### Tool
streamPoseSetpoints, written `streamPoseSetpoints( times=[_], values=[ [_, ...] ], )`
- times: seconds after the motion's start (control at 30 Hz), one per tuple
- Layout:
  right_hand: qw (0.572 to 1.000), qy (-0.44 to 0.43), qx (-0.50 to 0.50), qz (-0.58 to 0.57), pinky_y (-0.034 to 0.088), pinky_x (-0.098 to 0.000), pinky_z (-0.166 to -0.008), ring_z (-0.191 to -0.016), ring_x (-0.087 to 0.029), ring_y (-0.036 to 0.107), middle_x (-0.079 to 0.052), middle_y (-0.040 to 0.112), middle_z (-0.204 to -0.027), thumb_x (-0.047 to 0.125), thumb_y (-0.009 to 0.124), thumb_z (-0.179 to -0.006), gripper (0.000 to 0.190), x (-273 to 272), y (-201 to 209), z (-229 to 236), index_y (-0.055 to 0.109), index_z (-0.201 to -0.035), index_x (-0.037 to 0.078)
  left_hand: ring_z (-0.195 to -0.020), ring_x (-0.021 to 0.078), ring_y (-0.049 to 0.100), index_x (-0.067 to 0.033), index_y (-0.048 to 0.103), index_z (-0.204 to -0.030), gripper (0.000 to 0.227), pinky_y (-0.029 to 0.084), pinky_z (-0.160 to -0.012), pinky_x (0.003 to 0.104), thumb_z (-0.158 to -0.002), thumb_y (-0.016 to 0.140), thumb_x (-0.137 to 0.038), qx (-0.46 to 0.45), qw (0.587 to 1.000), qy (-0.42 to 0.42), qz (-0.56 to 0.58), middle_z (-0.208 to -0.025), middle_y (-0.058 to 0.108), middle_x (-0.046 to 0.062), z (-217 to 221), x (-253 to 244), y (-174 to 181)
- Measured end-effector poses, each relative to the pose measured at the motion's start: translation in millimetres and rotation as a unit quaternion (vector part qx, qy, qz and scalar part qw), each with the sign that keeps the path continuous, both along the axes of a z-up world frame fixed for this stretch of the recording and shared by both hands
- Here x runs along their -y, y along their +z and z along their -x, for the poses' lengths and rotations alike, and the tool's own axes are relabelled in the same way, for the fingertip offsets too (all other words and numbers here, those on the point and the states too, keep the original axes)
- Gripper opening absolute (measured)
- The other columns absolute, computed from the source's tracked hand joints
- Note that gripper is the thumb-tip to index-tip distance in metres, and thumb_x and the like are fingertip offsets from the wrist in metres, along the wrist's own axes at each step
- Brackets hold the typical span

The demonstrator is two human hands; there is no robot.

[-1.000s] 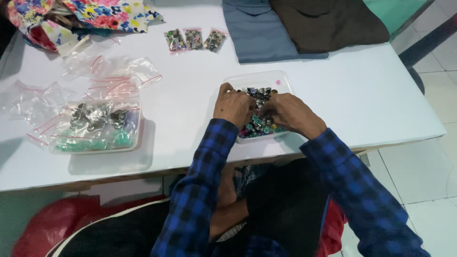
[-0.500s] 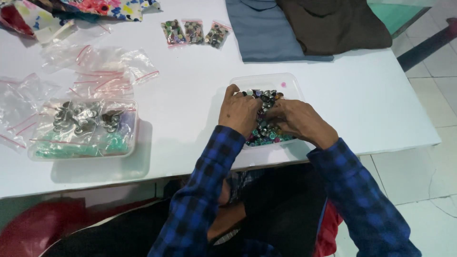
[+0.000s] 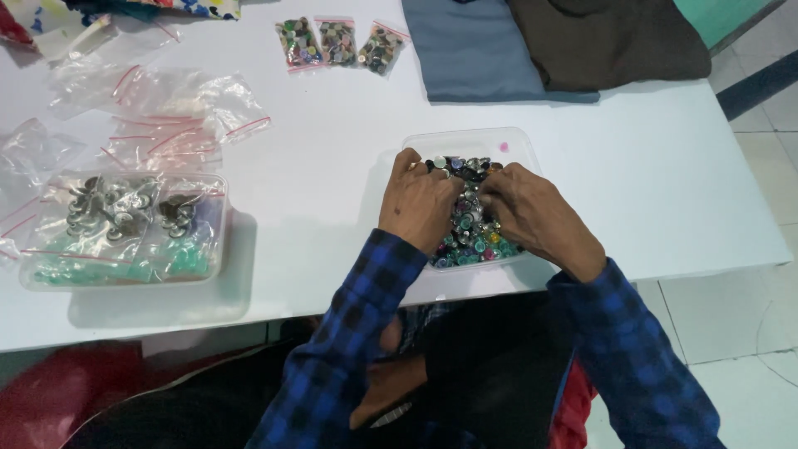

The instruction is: Sorting various buttons from a plastic container into smaller bags and piles on a table.

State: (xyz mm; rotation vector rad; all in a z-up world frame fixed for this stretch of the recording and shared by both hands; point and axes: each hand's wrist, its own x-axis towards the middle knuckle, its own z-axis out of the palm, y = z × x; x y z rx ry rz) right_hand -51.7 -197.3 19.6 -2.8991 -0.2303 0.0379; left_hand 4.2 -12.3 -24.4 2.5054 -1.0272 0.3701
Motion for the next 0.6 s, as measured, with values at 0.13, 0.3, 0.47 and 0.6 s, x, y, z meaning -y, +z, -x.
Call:
streamPoseSetpoints(
  times=[0.13,0.3,0.47,0.6],
  values=[
    [0.999,0.000,0.003,-0.036,0.059,-0.0497,-0.071,-0.089,-0.042,0.070,-0.015,0.061,-0.098,0.019,0.055,-0.101,0.019,-4.2,7.2,3.0,0.065,-0.115,0.011,-0.081,0.0249,0.072,-0.0186,0.077,-0.089,0.022,0.030,-0.108,0.045,-0.071,0.075,-0.007,0.005,1.000,-0.002,0.000,-0.077,0.074,0.005,-0.8,-1.0,0.0],
    [0.999,0.015,0.029,-0.019,0.060,-0.0470,-0.073,-0.088,-0.039,0.071,-0.013,0.063,-0.098,0.021,0.057,-0.102,0.018,-4.2,9.3,3.3,0.067,-0.114,0.012,-0.081,0.0238,0.072,-0.0183,0.077,-0.090,0.021,0.029,-0.107,0.044,-0.073,0.070,-0.008,0.002,1.000,-0.007,0.003,-0.077,0.075,0.005,1.2,-2.6,8.0],
    [0.997,0.037,-0.013,-0.061,0.059,-0.0516,-0.074,-0.093,-0.041,0.071,-0.013,0.068,-0.101,0.014,0.063,-0.096,0.021,-11.5,30.8,8.9,0.069,-0.116,0.015,-0.081,0.0241,0.070,-0.0175,0.073,-0.093,0.019,0.029,-0.109,0.045,-0.076,0.070,-0.013,0.004,1.000,-0.022,0.008,-0.078,0.073,0.006,-4.0,-1.2,-0.5],
    [0.993,0.081,-0.070,0.050,0.058,-0.0535,-0.079,-0.093,-0.039,0.071,-0.008,0.069,-0.105,0.014,0.069,-0.086,0.028,-4.4,15.5,3.8,0.072,-0.113,0.021,-0.081,0.0244,0.070,-0.0167,0.072,-0.094,0.018,0.028,-0.110,0.046,-0.076,0.071,-0.014,0.008,1.000,-0.022,0.011,-0.079,0.074,0.006,-1.0,-4.4,5.2]
  ],
)
